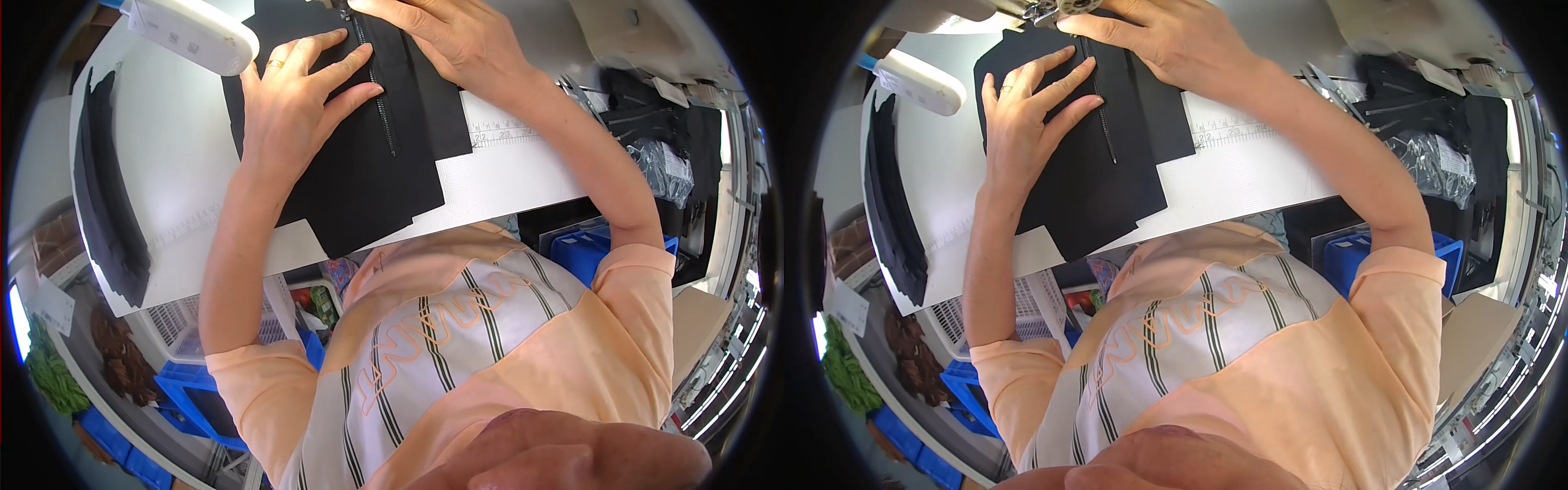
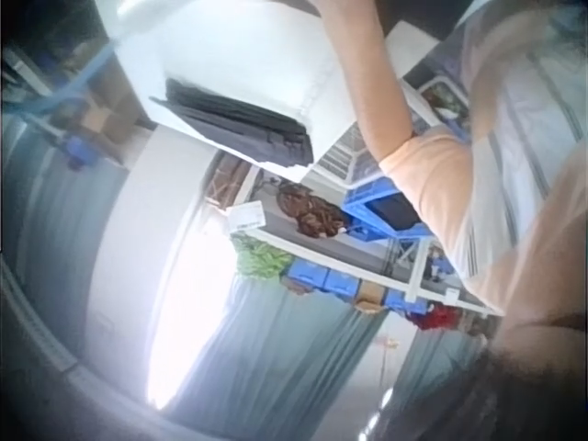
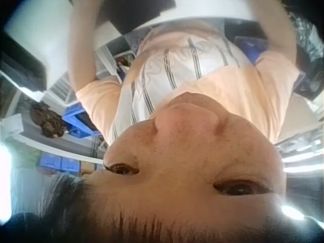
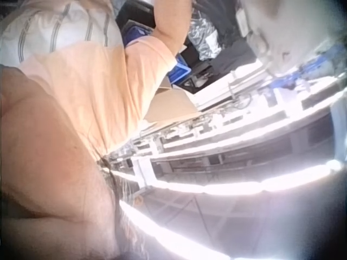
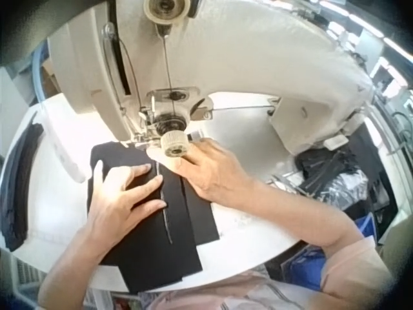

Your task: Sewing a zipper onto a black leather component using an industrial sewing machine.

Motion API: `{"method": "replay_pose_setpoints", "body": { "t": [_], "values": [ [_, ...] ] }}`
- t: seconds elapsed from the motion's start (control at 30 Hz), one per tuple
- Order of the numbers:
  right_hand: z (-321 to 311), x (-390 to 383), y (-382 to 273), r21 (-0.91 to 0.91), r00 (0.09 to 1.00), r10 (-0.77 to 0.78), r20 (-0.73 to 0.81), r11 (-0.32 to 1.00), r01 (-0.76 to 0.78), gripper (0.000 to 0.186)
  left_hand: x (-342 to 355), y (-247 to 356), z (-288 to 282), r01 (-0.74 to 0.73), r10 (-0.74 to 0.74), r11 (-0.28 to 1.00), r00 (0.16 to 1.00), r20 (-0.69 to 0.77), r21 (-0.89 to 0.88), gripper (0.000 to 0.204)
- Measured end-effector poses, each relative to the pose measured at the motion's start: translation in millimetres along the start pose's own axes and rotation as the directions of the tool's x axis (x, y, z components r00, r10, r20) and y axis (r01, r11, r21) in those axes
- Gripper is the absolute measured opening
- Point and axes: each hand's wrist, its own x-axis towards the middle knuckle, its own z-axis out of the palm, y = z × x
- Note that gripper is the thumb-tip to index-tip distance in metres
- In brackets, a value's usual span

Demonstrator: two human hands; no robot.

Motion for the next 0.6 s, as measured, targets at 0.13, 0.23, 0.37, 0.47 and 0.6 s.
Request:
{"method": "replay_pose_setpoints", "body": {
  "t": [0.13,0.23,0.37,0.47,0.6],
  "values": [
    [-0.5,-2.5,-2.3,-0.034,0.987,0.08,0.14,0.997,-0.076,0.052,0.3,-0.2,-0.8,-0.002,0.002,1.0,1.0,0.004,0.009,0.035],
    [0.7,-2.3,-0.9,-0.039,0.993,0.053,0.104,0.998,-0.049,0.052,0.6,-0.6,0.2,-0.002,0.002,1.0,1.0,0.002,0.001,0.036],
    [-0.8,-0.9,-2.3,-0.027,0.993,0.053,0.105,0.998,-0.051,0.049,1.3,-0.4,-1.4,0.006,-0.006,1.0,1.0,0.003,-0.008,0.036],
    [-0.1,-0.5,-1.1,-0.07,0.989,0.051,0.14,0.997,-0.041,0.045,2.8,-1.1,-1.5,-0.007,0.008,1.0,1.0,0.004,-0.011,0.037],
    [0.5,-3.4,4.6,0.018,0.99,0.06,0.125,0.998,-0.063,0.036,4.9,-3.1,2.5,0.014,-0.015,0.99,1.0,-0.004,-0.14,0.036]
  ]
}}
